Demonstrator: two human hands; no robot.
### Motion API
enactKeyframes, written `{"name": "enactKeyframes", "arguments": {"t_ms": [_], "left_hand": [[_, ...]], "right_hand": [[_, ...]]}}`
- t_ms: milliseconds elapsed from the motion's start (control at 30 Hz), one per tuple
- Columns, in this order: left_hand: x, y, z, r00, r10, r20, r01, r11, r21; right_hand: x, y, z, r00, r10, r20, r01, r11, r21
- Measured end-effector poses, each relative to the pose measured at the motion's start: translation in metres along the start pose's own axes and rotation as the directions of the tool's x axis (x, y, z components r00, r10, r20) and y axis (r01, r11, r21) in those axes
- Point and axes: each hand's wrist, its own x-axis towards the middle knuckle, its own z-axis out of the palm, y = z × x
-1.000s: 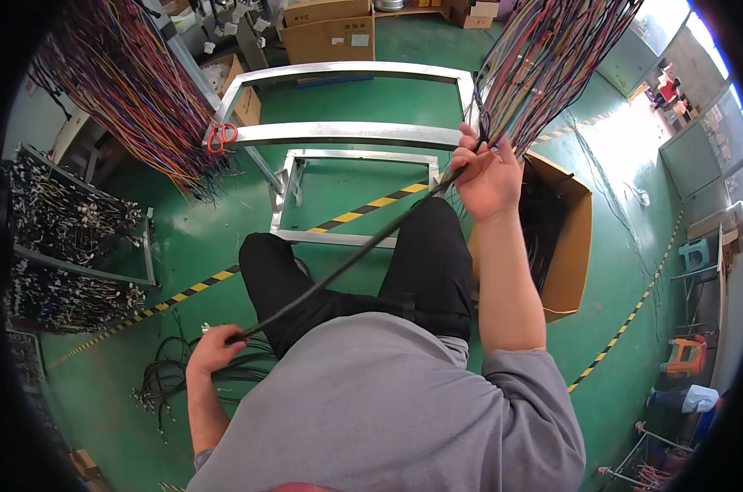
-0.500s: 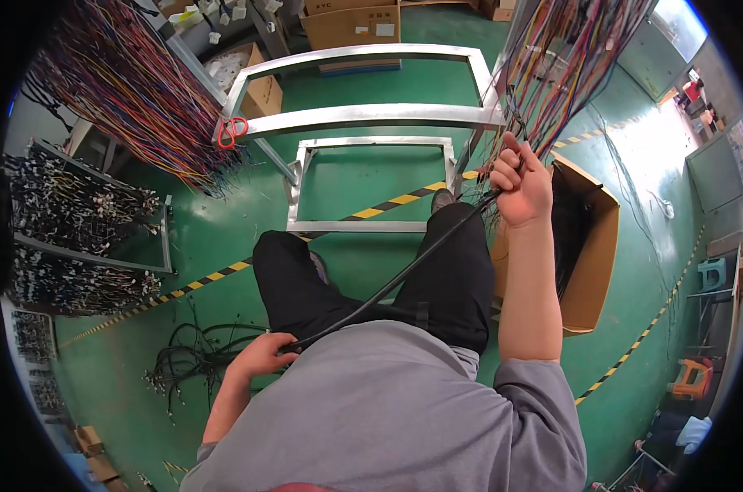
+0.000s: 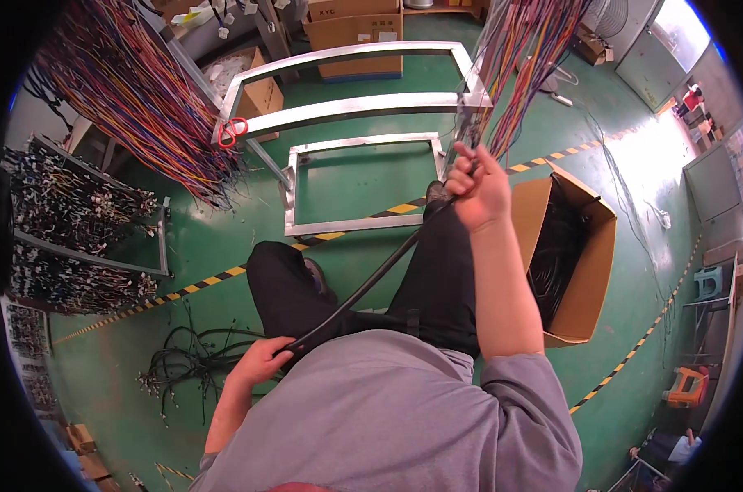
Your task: Organizing and preparing wiring harnesses by pulling wires from a rack and coiling them for packaging.
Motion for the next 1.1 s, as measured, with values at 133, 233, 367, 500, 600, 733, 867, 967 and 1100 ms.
{"name": "enactKeyframes", "arguments": {"t_ms": [133, 233, 367, 500, 600, 733, 867, 967, 1100], "left_hand": [[-0.039, -0.022, -0.018, 0.964, -0.264, 0.024, 0.265, 0.956, -0.127], [-0.061, -0.048, -0.024, 0.947, -0.322, 0.004, 0.32, 0.938, -0.136], [-0.057, -0.052, -0.019, 0.975, -0.21, 0.077, 0.212, 0.977, -0.018], [-0.008, 0.009, -0.005, 0.966, -0.223, 0.13, 0.249, 0.938, -0.242], [0.029, 0.014, 0.008, 0.993, -0.117, -0.006, 0.11, 0.944, -0.31], [0.034, 0.02, -0.01, 0.977, 0.0, 0.211, 0.039, 0.983, -0.179], [0.023, 0.032, -0.037, 0.979, -0.087, 0.182, 0.107, 0.989, -0.102], [0.015, 0.026, -0.047, 0.944, -0.122, 0.305, 0.153, 0.985, -0.078], [0.007, 0.021, -0.054, 0.88, -0.226, 0.418, 0.311, 0.939, -0.147]], "right_hand": [[-0.001, 0.049, 0.004, 0.998, 0.056, -0.026, -0.055, 0.997, 0.058], [-0.017, 0.087, 0.027, 0.999, -0.005, -0.044, 0.003, 0.999, -0.045], [-0.048, 0.12, 0.019, 0.999, 0.032, -0.002, -0.032, 0.99, -0.134], [-0.091, 0.152, 0.019, 0.974, 0.227, 0.014, -0.225, 0.97, -0.093], [-0.113, 0.168, 0.02, 0.943, 0.323, 0.08, -0.329, 0.942, 0.064], [-0.105, 0.116, 0.021, 0.972, 0.231, 0.04, -0.231, 0.911, 0.341], [-0.092, 0.072, -0.032, 0.979, 0.099, -0.176, -0.049, 0.962, 0.268], [-0.095, 0.002, -0.055, 0.971, -0.008, -0.24, 0.009, 1.0, 0.001], [-0.114, -0.112, -0.088, 0.969, -0.207, -0.134, 0.185, 0.97, -0.158]]}}
